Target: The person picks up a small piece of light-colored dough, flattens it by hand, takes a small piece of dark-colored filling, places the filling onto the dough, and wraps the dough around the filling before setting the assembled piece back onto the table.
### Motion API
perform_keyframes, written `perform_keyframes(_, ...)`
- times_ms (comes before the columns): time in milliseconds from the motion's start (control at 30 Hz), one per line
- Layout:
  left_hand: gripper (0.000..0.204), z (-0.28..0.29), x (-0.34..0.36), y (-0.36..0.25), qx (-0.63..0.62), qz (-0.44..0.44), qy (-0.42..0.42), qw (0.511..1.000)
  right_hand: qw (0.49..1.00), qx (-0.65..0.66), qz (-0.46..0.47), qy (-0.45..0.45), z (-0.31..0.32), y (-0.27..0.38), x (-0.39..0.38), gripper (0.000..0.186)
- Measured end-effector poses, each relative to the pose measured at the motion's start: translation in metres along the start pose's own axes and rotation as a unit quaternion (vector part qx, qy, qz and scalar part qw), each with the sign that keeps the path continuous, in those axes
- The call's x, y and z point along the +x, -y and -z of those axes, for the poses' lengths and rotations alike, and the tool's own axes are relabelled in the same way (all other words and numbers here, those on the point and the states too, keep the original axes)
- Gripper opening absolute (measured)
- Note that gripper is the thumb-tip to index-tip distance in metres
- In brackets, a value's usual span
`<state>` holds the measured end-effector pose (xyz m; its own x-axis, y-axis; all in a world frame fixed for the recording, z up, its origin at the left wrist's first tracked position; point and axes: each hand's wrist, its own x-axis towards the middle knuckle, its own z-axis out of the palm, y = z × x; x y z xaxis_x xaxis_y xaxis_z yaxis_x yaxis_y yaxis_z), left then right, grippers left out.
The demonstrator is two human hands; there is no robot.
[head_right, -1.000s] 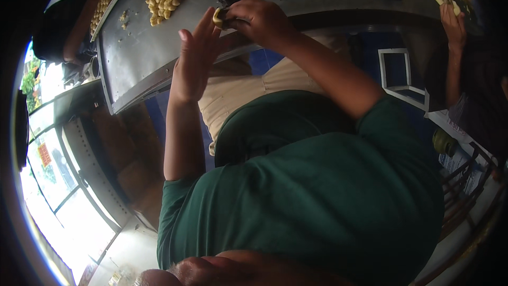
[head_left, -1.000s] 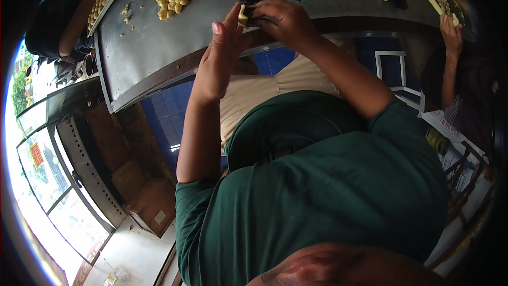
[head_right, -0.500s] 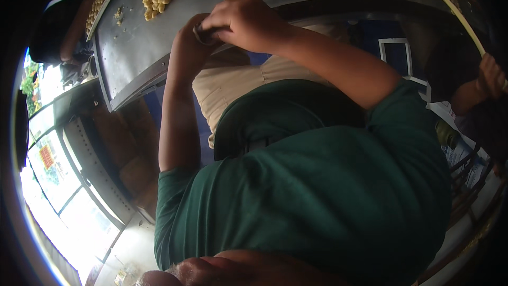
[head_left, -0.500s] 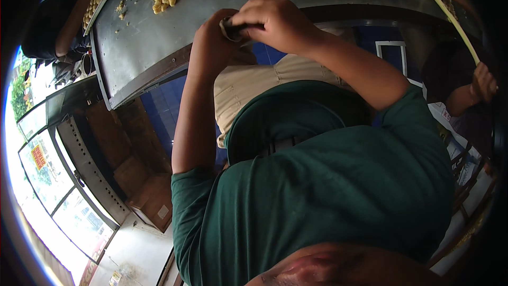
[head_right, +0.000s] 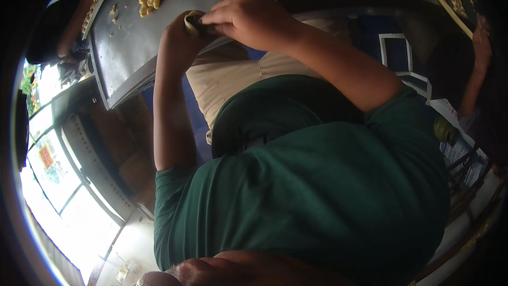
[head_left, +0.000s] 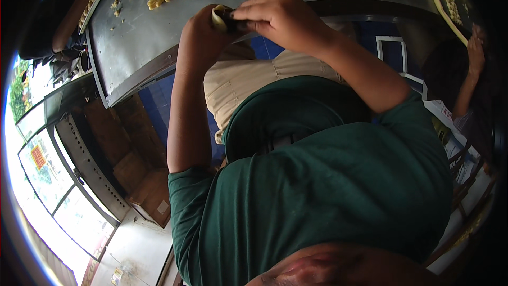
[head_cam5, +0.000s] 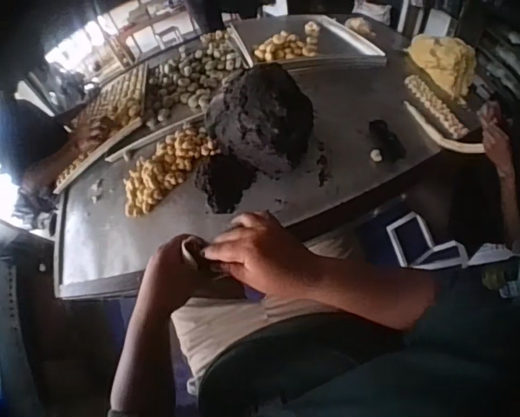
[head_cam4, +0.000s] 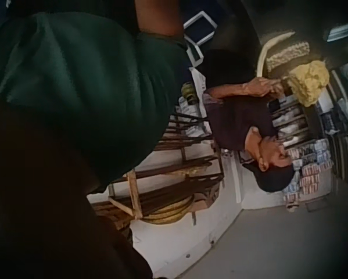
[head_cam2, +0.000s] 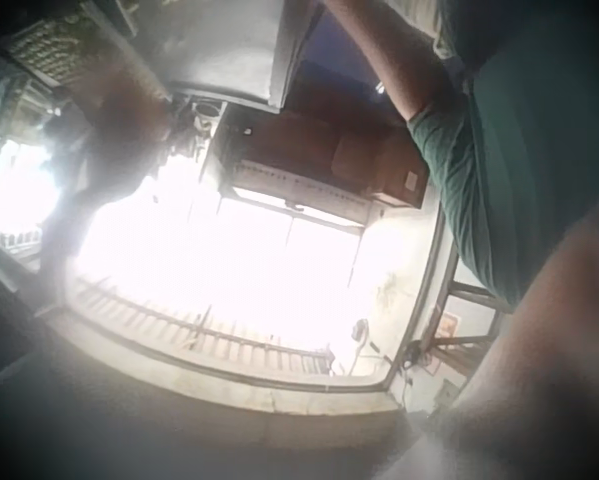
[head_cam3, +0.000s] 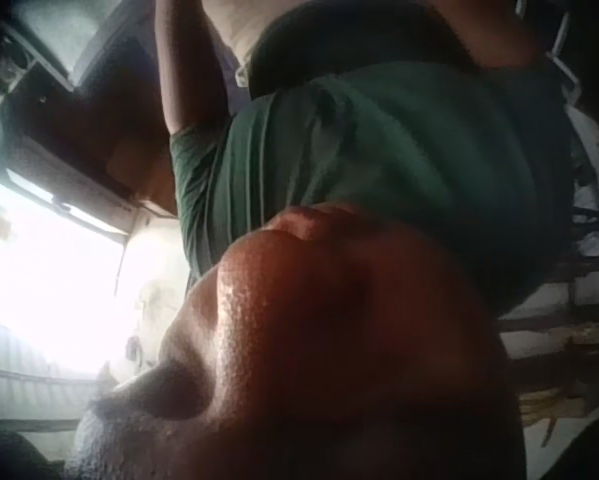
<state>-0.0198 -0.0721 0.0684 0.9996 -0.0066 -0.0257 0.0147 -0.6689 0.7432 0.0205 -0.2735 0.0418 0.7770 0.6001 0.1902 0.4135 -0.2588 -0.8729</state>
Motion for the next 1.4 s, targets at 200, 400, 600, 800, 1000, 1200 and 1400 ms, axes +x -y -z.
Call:
perform_keyframes(200, 0.049, -0.01, -0.003, -0.001, 0.013, -0.025, 0.012, 1.0, 0.953, -0.222, 0.206, -0.002, -0.001, -0.005, 0.007, 0.027)
perform_keyframes(400, 0.043, -0.019, 0.0, -0.003, 0.093, -0.051, -0.049, 0.993, 0.975, -0.128, 0.167, -0.068, -0.006, -0.006, 0.013, 0.024)
perform_keyframes(600, 0.04, -0.027, -0.003, 0.001, -0.021, -0.06, -0.104, 0.993, 0.988, -0.066, 0.064, -0.123, 0.0, 0.005, 0.012, 0.053)
perform_keyframes(800, 0.026, -0.014, -0.006, -0.016, 0.051, -0.102, -0.056, 0.992, 0.997, -0.009, 0.051, -0.059, 0.006, -0.011, 0.025, 0.072)
perform_keyframes(1000, 0.025, -0.021, -0.004, -0.026, -0.226, -0.065, -0.098, 0.967, 0.776, 0.583, -0.235, -0.059, -0.01, -0.003, 0.005, 0.03)
perform_keyframes(1200, 0.059, -0.047, 0.002, -0.022, -0.325, -0.139, -0.21, 0.912, 0.77, 0.606, -0.198, -0.027, -0.023, 0.016, 0.012, 0.036)
perform_keyframes(1400, 0.07, -0.041, 0.007, -0.029, -0.297, -0.134, -0.134, 0.936, 0.823, 0.554, -0.063, -0.112, -0.034, -0.007, 0.016, 0.036)
